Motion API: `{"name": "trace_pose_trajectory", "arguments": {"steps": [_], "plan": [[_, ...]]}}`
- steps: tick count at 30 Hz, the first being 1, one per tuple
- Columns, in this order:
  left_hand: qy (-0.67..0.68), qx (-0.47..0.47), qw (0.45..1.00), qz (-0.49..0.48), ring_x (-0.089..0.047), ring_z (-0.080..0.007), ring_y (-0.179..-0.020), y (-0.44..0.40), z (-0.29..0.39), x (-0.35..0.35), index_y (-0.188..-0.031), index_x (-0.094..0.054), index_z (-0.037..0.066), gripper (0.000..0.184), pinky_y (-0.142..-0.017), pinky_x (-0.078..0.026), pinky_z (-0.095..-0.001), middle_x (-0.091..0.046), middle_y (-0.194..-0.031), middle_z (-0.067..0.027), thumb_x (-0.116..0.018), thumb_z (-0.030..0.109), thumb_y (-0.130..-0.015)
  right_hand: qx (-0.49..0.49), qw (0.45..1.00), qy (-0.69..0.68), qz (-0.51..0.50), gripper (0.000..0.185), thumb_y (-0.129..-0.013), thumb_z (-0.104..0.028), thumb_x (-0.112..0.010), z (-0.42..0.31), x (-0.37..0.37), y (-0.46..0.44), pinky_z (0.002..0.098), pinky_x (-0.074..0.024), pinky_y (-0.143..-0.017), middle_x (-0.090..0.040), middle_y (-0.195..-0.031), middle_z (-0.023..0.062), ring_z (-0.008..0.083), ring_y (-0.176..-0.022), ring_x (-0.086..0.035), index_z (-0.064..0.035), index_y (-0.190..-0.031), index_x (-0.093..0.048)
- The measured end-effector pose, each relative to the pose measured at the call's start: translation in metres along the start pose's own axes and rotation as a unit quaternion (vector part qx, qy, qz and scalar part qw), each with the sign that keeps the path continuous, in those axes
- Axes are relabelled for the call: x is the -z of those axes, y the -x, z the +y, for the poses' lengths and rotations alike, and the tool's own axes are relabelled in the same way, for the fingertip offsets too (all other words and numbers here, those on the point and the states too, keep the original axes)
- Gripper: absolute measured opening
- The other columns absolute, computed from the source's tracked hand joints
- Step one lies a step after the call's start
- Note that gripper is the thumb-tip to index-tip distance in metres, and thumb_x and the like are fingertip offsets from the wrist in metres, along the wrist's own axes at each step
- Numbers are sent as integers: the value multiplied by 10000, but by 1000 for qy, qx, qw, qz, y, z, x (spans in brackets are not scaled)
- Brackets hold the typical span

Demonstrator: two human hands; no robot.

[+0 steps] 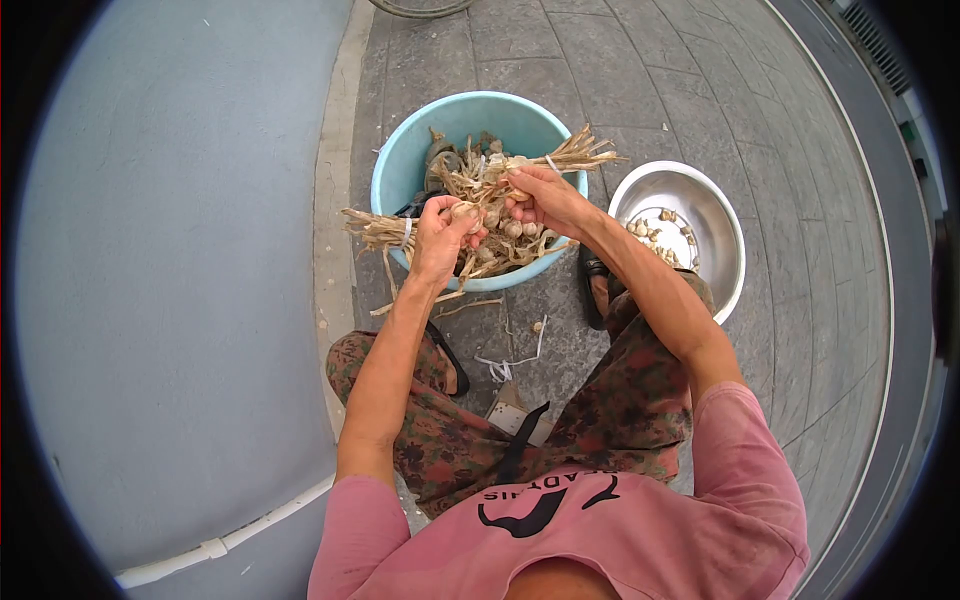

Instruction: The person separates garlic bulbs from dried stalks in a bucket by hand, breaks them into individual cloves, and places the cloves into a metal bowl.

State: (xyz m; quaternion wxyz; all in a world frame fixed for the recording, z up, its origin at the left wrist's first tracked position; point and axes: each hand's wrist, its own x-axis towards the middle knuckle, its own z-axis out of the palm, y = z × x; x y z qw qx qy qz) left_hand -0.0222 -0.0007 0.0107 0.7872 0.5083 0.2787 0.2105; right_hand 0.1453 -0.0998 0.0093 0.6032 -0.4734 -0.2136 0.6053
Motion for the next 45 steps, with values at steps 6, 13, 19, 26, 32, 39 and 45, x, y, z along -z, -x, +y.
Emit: {"name": "trace_pose_trajectory", "arguments": {"steps": [6,13,19,26,32,39,45], "plan": [[-63,-10,998,2,-571,-113,-619,-1,2,1,-988,-513,-29,281,-489,-440,-218,-594,-808,-95,-637,31,-743,34,997,63,-36,222,-857,-231,-558,5,-13,1,207,-433,-567,-517,-847,19,67,-671,-498,-58,-989,-516],[-166,-14,986,4,-582,-111,-668,8,8,-11,-1051,-528,-49,339,-530,-444,-215,-614,-849,-100,-632,-13,-730,105,961,250,-48,252,-836,-259,-594,8,-19,6,211,-350,-483,-522,-662,10,56,-568,-452,-11,-872,-566],[-12,-17,999,-36,-582,-115,-700,6,2,-5,-1064,-529,-45,350,-560,-455,-214,-616,-872,-103,-624,-20,-728,30,996,-7,-79,223,-871,-259,-538,12,-10,0,195,-432,-501,-561,-717,4,61,-566,-503,-39,-859,-568],[-47,-18,999,-15,-570,-100,-689,3,5,-6,-1078,-528,-36,326,-539,-454,-211,-614,-855,-77,-617,32,-772,20,999,-15,-45,220,-867,-246,-545,14,-8,-2,201,-483,-598,-561,-761,13,75,-652,-546,-33,-919,-545],[-105,-17,994,-14,-525,-72,-601,7,8,-9,-1017,-551,-39,258,-488,-404,-199,-610,-817,-61,-612,46,-781,94,988,121,-1,201,-847,-218,-579,14,-22,5,193,-432,-547,-545,-746,14,74,-633,-512,-27,-897,-538],[9,22,999,-29,-508,-75,-556,3,6,-6,-1010,-551,-39,236,-474,-392,-201,-590,-715,-39,-582,5,-781,32,993,-66,-92,176,-869,-192,-542,10,-8,-1,203,-456,-570,-549,-751,29,87,-645,-525,-18,-889,-532],[-155,-30,987,-24,-511,-82,-568,3,7,-6,-1006,-577,-23,210,-506,-403,-202,-573,-704,-47,-527,28,-808,28,998,56,-26,189,-863,-224,-554,14,-11,0,215,-454,-595,-550,-752,12,72,-665,-528,-36,-865,-534]]}}
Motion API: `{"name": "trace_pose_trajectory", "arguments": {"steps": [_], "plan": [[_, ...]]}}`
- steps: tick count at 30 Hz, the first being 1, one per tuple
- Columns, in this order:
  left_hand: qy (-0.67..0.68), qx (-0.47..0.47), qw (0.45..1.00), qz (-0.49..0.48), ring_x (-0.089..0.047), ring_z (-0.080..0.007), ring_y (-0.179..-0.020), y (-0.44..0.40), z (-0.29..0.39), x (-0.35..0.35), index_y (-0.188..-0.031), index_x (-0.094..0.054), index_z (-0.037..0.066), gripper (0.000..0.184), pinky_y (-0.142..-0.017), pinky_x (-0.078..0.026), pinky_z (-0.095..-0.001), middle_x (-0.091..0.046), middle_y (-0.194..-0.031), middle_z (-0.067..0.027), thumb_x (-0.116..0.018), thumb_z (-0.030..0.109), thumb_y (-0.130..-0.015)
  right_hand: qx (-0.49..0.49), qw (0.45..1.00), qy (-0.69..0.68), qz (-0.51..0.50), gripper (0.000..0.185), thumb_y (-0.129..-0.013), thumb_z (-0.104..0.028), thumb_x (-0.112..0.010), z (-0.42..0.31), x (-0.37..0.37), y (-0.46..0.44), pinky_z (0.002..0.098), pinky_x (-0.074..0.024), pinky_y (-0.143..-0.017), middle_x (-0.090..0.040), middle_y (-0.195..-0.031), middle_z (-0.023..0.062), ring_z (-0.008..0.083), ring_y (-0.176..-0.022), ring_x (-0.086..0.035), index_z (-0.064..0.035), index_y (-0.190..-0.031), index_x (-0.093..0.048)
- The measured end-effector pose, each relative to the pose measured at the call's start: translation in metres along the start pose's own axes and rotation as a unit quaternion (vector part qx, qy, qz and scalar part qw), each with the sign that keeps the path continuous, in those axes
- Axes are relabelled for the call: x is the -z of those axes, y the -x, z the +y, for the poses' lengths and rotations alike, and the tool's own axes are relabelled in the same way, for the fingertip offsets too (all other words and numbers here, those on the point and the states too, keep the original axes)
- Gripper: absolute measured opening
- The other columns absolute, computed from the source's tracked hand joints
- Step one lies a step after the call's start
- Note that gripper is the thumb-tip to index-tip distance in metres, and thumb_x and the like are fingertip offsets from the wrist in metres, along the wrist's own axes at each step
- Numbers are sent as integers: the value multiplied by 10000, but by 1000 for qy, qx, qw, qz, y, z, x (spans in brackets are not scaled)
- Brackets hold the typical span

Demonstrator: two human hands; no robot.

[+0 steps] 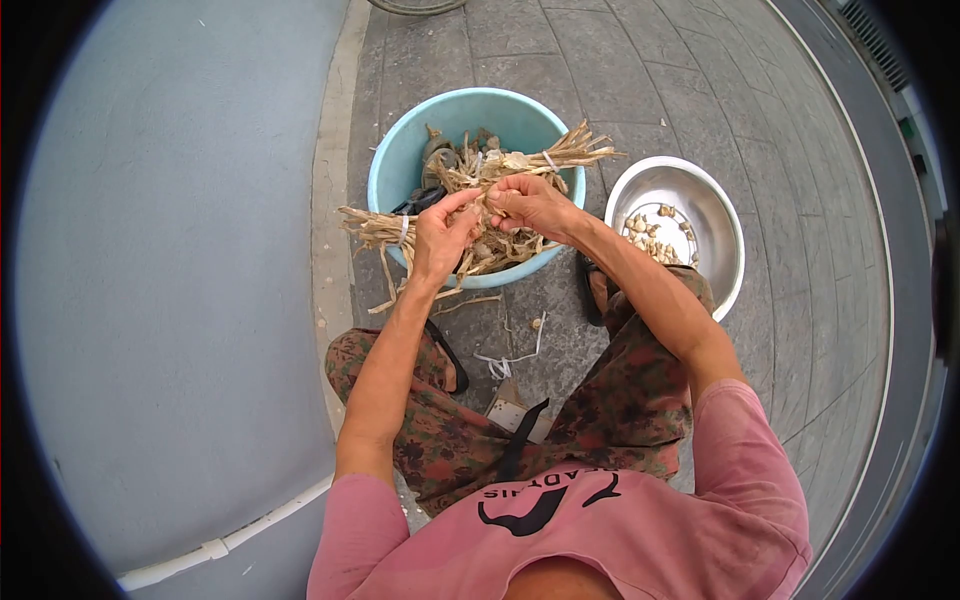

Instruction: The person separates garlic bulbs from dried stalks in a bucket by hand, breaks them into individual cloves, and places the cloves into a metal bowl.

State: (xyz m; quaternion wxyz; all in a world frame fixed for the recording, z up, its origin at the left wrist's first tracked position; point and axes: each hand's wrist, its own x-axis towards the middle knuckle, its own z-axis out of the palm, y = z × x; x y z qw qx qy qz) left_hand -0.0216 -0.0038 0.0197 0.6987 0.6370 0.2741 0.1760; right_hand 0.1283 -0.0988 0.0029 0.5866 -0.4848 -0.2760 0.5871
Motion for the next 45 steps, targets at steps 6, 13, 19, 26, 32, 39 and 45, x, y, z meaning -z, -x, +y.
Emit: {"name": "trace_pose_trajectory", "arguments": {"steps": [6,13,19,26,32,39,45], "plan": [[-294,-288,910,59,-425,-46,-487,-5,-15,2,-1017,-574,-22,214,-440,-339,-187,-525,-642,13,-533,96,-842,26,979,195,-46,235,-831,-188,-602,-7,-2,5,231,-457,-608,-575,-764,29,99,-680,-550,-10,-965,-530],[-60,80,994,42,-474,-59,-532,3,-1,2,-1012,-570,-32,222,-451,-370,-208,-562,-729,-39,-548,91,-829,3,994,-99,-38,250,-845,-136,-567,-14,5,7,231,-484,-657,-576,-869,44,98,-742,-566,-12,-1059,-526],[13,40,999,29,-467,-69,-527,-1,-9,7,-1039,-565,-27,242,-430,-361,-204,-551,-672,-42,-567,76,-820,-20,999,-8,-30,261,-844,-137,-566,-3,5,3,218,-476,-676,-564,-884,30,94,-754,-559,-21,-1075,-527],[-68,12,996,55,-488,-70,-525,2,-2,-3,-957,-616,-13,188,-464,-389,-196,-567,-673,-20,-589,99,-809,154,939,304,53,271,-754,-112,-655,-1,-10,5,254,-425,-617,-562,-809,23,110,-688,-520,-34,-991,-549],[-247,-211,944,61,-524,-100,-604,5,-3,-7,-861,-635,-23,140,-549,-423,-248,-571,-698,-21,-582,87,-794,165,896,405,73,272,-715,-92,-678,-14,-18,14,243,-422,-618,-565,-808,12,93,-710,-515,-44,-945,-542],[-190,-102,976,33,-499,-103,-553,2,-3,-1,-882,-567,-26,140,-491,-400,-228,-552,-685,-36,-521,100,-841,127,956,261,-41,276,-779,-141,-641,-8,-2,5,238,-435,-623,-578,-808,26,104,-716,-533,-34,-1010,-537],[39,109,992,39,-436,-53,-485,0,-8,7,-926,-562,-15,172,-416,-346,-192,-511,-654,6,-486,132,-880,2,999,-36,-36,228,-876,-119,-509,-10,1,7,215,-474,-649,-571,-899,39,103,-755,-550,-37,-1088,-491]]}}
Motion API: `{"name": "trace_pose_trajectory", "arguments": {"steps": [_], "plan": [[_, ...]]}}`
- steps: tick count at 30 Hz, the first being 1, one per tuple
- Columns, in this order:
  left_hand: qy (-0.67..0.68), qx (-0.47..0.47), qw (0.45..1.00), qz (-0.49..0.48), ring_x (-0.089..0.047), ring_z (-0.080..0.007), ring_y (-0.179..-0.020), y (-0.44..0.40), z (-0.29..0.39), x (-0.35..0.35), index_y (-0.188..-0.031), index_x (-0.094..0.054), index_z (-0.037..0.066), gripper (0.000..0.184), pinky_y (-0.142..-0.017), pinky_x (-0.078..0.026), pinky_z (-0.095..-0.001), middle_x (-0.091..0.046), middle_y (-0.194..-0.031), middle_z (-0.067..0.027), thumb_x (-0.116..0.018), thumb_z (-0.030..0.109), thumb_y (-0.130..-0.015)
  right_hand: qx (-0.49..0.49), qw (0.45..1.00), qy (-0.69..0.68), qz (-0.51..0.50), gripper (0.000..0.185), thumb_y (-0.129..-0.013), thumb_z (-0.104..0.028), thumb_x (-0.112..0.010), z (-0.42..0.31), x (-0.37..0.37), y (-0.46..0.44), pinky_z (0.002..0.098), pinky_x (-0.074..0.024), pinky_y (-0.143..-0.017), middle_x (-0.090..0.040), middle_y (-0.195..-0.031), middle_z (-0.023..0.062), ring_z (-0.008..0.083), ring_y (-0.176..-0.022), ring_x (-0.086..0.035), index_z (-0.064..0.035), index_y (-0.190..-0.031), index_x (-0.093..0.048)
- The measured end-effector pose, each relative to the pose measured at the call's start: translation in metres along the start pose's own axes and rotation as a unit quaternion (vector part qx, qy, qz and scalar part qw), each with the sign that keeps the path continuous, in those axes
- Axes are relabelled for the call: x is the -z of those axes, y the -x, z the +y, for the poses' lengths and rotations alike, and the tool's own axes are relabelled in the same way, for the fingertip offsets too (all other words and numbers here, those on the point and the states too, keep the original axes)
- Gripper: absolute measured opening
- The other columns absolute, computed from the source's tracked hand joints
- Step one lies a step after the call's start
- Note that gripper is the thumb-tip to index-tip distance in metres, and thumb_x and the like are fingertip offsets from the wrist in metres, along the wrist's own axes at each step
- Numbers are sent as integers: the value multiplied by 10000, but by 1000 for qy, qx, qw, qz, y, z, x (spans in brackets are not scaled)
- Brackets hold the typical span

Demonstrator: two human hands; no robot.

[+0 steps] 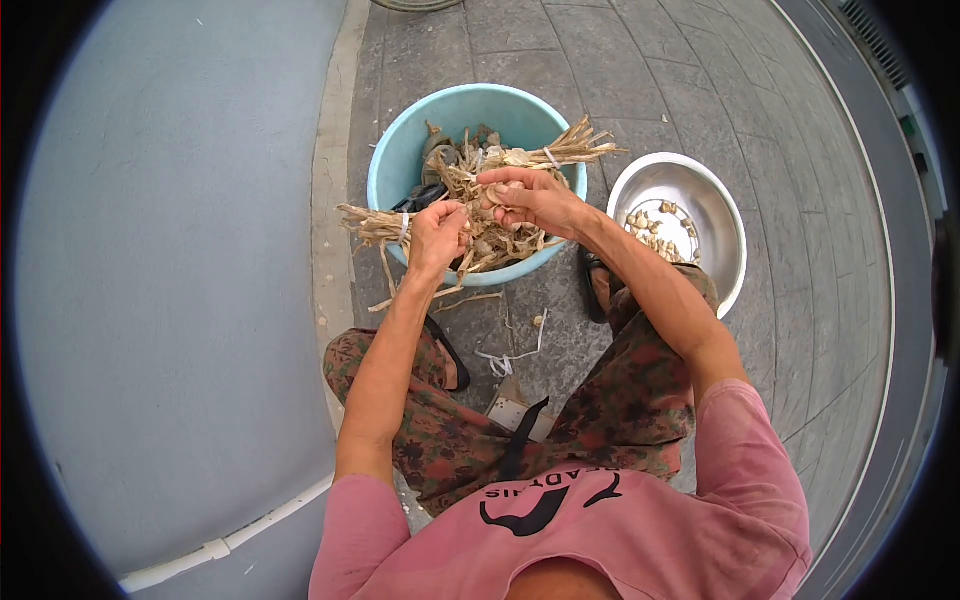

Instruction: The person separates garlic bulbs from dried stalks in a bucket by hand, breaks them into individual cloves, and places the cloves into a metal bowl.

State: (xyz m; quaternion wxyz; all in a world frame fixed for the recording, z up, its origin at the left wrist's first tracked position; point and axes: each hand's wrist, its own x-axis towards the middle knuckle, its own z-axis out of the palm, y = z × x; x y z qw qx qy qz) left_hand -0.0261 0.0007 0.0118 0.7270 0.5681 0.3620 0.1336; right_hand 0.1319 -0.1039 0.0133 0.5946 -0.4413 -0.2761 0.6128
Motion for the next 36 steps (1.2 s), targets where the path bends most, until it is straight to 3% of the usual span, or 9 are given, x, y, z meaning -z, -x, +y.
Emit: {"name": "trace_pose_trajectory", "arguments": {"steps": [4,8,14,17,23,29,32,36], "plan": [[58,-18,998,-20,-455,-77,-511,1,2,1,-1039,-549,-16,225,-442,-367,-211,-533,-718,-23,-485,134,-884,-27,995,-77,60,192,-894,-138,-472,2,-1,-3,224,-503,-661,-570,-935,47,109,-767,-556,-54,-1066,-491],[183,26,982,-37,-507,-111,-593,2,11,-2,-1115,-490,-49,281,-513,-402,-229,-560,-821,-63,-474,103,-879,-37,998,-14,56,204,-881,-187,-507,4,-3,-3,216,-485,-637,-569,-935,52,97,-758,-552,-61,-1042,-502],[65,-69,993,-64,-584,-141,-725,-5,-3,0,-1075,-471,-54,261,-590,-463,-225,-579,-893,-118,-505,16,-825,-31,996,81,15,336,-836,-248,-592,10,-12,-1,212,-472,-589,-585,-813,32,77,-699,-543,-28,-1077,-509],[2,-100,995,-30,-592,-134,-690,-4,-3,-4,-1049,-495,-48,260,-553,-476,-219,-599,-863,-117,-540,-17,-794,3,989,146,6,346,-848,-248,-575,14,-8,-3,187,-447,-580,-589,-757,14,61,-694,-539,-26,-1099,-488],[14,-115,993,6,-556,-106,-578,-3,1,-3,-895,-583,-45,138,-468,-448,-225,-610,-712,-82,-609,-10,-765,14,995,100,22,246,-839,-207,-589,11,-13,0,200,-444,-561,-563,-728,3,58,-655,-532,-24,-993,-531],[31,-98,994,-23,-551,-104,-555,0,5,-4,-884,-593,-39,133,-449,-428,-212,-608,-694,-73,-619,8,-763,10,988,152,26,171,-862,-198,-552,8,-9,1,203,-431,-556,-553,-793,4,65,-653,-517,-52,-951,-544],[131,-76,987,-60,-559,-117,-573,-6,-1,1,-903,-582,-49,141,-478,-438,-218,-611,-728,-88,-602,0,-772,-18,1000,0,-8,166,-871,-198,-529,14,4,-5,212,-458,-567,-554,-787,5,73,-660,-531,-44,-927,-557],[129,-83,987,-50,-579,-135,-618,-3,3,-2,-930,-573,-58,158,-528,-460,-230,-614,-761,-108,-579,-18,-777,-32,999,-4,26,162,-891,-185,-488,11,0,-2,219,-465,-575,-550,-782,-1,75,-652,-529,-47,-947,-552]]}}
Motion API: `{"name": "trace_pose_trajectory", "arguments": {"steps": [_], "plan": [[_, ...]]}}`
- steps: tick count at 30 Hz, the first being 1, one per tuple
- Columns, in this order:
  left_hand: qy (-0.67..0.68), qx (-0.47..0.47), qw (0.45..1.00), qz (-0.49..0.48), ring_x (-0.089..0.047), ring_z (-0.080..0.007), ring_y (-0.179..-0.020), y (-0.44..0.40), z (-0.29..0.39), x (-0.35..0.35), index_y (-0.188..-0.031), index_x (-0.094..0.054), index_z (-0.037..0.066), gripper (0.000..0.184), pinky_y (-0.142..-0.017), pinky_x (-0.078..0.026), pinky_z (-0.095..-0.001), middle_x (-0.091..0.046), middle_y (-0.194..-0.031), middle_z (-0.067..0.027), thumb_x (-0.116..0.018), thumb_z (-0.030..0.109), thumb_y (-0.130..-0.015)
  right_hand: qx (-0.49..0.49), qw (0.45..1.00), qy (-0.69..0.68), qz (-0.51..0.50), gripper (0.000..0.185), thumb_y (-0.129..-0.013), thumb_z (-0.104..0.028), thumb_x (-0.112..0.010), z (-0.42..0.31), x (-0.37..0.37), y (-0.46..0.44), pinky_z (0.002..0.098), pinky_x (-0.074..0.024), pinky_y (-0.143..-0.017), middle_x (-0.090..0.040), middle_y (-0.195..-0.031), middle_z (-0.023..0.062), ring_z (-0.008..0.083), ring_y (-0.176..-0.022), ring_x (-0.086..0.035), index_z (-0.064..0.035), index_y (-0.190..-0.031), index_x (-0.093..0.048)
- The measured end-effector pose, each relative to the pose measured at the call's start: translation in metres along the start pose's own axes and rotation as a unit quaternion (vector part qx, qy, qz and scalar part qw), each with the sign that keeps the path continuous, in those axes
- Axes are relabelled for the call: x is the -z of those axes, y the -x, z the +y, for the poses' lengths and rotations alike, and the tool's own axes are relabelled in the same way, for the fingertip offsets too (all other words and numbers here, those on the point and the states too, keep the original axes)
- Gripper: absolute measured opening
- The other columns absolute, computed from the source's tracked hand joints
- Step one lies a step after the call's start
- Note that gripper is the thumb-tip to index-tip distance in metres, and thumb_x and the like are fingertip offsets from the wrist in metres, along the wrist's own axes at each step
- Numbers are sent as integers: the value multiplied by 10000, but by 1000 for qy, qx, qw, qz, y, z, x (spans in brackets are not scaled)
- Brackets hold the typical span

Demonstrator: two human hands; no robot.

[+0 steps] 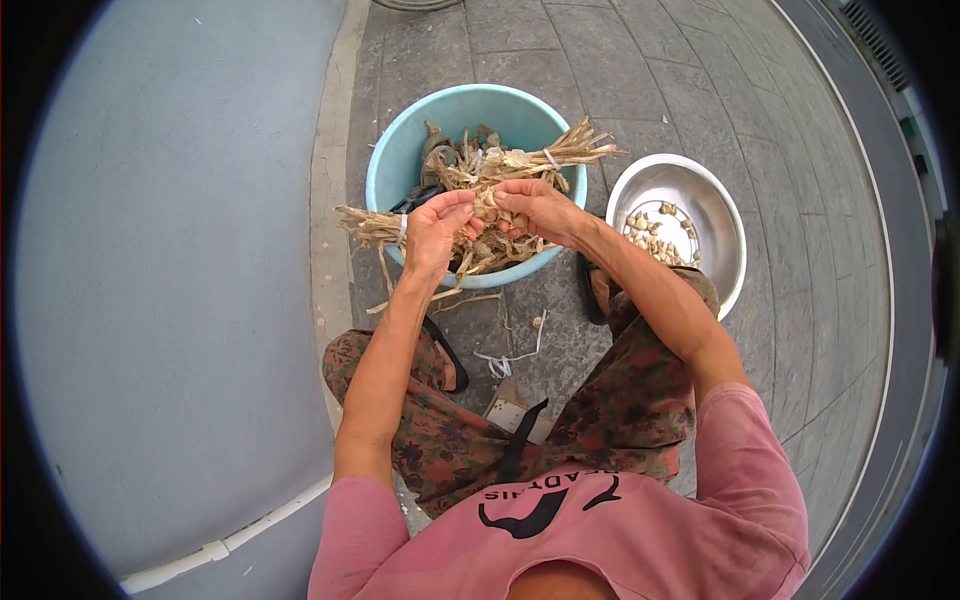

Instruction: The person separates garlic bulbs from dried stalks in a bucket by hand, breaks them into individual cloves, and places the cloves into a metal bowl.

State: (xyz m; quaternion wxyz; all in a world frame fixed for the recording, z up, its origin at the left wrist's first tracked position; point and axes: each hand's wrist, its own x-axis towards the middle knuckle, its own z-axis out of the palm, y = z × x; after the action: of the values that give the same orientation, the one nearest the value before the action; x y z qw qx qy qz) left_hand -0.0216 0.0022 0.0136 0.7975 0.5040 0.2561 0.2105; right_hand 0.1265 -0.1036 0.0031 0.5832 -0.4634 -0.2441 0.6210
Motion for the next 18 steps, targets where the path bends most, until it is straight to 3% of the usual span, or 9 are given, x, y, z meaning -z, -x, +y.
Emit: {"name": "trace_pose_trajectory", "arguments": {"steps": [5,8,14,18], "plan": [[-61,-26,998,-10,-589,-148,-634,3,2,-3,-921,-585,-56,153,-545,-472,-240,-622,-772,-114,-579,-27,-771,-10,996,87,23,182,-900,-224,-476,1,-2,-2,232,-470,-605,-547,-797,-11,72,-673,-522,-73,-974,-545],[-116,-62,991,22,-582,-117,-587,4,1,-5,-873,-602,-59,123,-511,-464,-221,-620,-710,-91,-588,-28,-755,-3,998,46,-34,238,-889,-297,-495,-4,-7,3,232,-462,-615,-542,-807,-16,72,-697,-516,-85,-982,-550],[-168,-38,984,40,-538,-88,-548,5,2,-7,-866,-605,-51,112,-455,-419,-201,-608,-690,-65,-600,-5,-764,8,997,75,-31,334,-853,-370,-544,-6,-9,4,214,-432,-595,-544,-822,-20,69,-694,-509,-81,-1020,-561],[-160,-39,986,20,-507,-86,-522,4,-3,-7,-870,-602,-42,108,-440,-393,-204,-589,-667,-46,-598,9,-775,3,995,97,-23,274,-855,-276,-545,-3,-5,2,211,-431,-565,-541,-801,-12,72,-660,-511,-74,-1040,-556]]}}
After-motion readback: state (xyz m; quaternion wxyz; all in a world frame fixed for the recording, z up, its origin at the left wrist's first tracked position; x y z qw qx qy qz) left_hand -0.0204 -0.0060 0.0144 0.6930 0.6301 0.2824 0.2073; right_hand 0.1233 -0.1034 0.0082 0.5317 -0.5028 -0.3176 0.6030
